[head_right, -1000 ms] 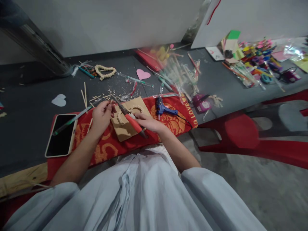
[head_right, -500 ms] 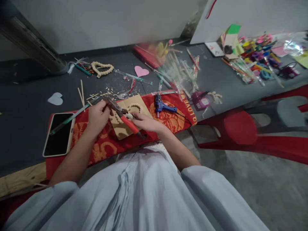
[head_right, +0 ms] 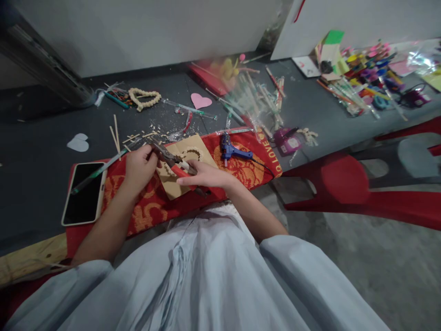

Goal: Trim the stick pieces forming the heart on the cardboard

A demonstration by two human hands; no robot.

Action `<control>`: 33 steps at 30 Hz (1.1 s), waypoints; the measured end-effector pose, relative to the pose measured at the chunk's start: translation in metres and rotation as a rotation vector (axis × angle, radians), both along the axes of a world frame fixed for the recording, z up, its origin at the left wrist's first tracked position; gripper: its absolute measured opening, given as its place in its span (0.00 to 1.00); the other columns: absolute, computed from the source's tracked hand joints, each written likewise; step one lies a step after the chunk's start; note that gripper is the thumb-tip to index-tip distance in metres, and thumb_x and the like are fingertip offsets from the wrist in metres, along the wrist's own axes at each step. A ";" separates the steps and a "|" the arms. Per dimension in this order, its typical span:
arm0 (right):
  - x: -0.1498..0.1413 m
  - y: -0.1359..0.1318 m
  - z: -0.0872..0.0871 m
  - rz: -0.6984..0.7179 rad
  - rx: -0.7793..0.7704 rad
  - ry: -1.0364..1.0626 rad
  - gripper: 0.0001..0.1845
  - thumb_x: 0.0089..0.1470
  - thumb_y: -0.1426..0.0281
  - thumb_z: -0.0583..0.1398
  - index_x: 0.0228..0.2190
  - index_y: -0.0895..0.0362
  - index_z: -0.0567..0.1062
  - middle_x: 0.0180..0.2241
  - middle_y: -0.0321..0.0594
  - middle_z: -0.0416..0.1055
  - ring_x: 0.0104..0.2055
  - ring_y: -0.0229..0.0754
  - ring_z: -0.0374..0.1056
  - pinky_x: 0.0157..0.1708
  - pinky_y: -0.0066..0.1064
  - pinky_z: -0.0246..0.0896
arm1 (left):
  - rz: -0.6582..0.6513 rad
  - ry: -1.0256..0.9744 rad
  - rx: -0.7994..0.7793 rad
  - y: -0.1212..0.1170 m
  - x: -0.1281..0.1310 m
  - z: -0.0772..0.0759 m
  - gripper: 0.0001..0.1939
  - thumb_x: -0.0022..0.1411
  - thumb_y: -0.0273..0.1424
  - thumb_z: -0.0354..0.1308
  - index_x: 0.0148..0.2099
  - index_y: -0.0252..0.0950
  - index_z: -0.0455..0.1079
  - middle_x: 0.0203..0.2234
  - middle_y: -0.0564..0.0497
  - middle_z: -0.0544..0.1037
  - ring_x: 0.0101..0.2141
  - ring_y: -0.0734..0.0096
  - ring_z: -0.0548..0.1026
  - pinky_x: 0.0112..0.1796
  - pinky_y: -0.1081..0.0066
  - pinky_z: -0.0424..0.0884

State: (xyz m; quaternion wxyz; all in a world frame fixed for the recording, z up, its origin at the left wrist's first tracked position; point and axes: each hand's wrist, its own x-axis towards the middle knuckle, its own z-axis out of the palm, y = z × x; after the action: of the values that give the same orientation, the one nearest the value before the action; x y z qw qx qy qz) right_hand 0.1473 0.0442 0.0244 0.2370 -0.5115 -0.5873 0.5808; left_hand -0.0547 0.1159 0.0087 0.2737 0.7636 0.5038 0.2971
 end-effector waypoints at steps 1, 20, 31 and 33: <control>0.000 0.000 0.001 0.012 0.003 -0.045 0.27 0.44 0.52 0.63 0.39 0.58 0.69 0.31 0.33 0.64 0.33 0.36 0.59 0.32 0.28 0.56 | 0.000 0.002 0.004 0.000 0.000 0.000 0.09 0.56 0.29 0.47 0.27 0.36 0.66 0.18 0.54 0.70 0.21 0.74 0.67 0.25 0.74 0.57; -0.004 -0.005 0.014 0.031 0.092 -0.323 0.28 0.49 0.60 0.57 0.50 0.61 0.63 0.40 0.42 0.69 0.40 0.43 0.64 0.38 0.31 0.58 | 0.138 -0.768 -0.430 -0.004 0.021 -0.012 0.19 0.43 0.44 0.65 0.29 0.35 0.65 0.25 0.53 0.74 0.26 0.76 0.72 0.30 0.72 0.73; -0.012 -0.014 0.021 -0.059 0.218 -0.738 0.18 0.44 0.66 0.57 0.39 0.59 0.69 0.36 0.47 0.73 0.36 0.48 0.69 0.31 0.31 0.55 | 0.112 -0.731 -0.351 -0.018 0.025 -0.018 0.19 0.47 0.46 0.63 0.33 0.36 0.67 0.28 0.52 0.75 0.29 0.74 0.75 0.35 0.69 0.76; -0.013 -0.014 0.021 -0.090 0.238 -0.775 0.16 0.45 0.66 0.57 0.37 0.58 0.70 0.35 0.47 0.73 0.36 0.48 0.69 0.29 0.31 0.54 | 0.082 -0.741 -0.358 -0.016 0.025 -0.015 0.20 0.47 0.47 0.63 0.34 0.36 0.67 0.28 0.51 0.75 0.30 0.74 0.75 0.35 0.69 0.76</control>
State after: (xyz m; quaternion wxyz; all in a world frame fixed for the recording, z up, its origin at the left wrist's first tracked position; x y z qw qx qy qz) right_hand 0.1341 0.0299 0.0450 0.0809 -0.6867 -0.6732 0.2621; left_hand -0.0302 0.0994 -0.0064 0.5531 0.5244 0.4448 0.4704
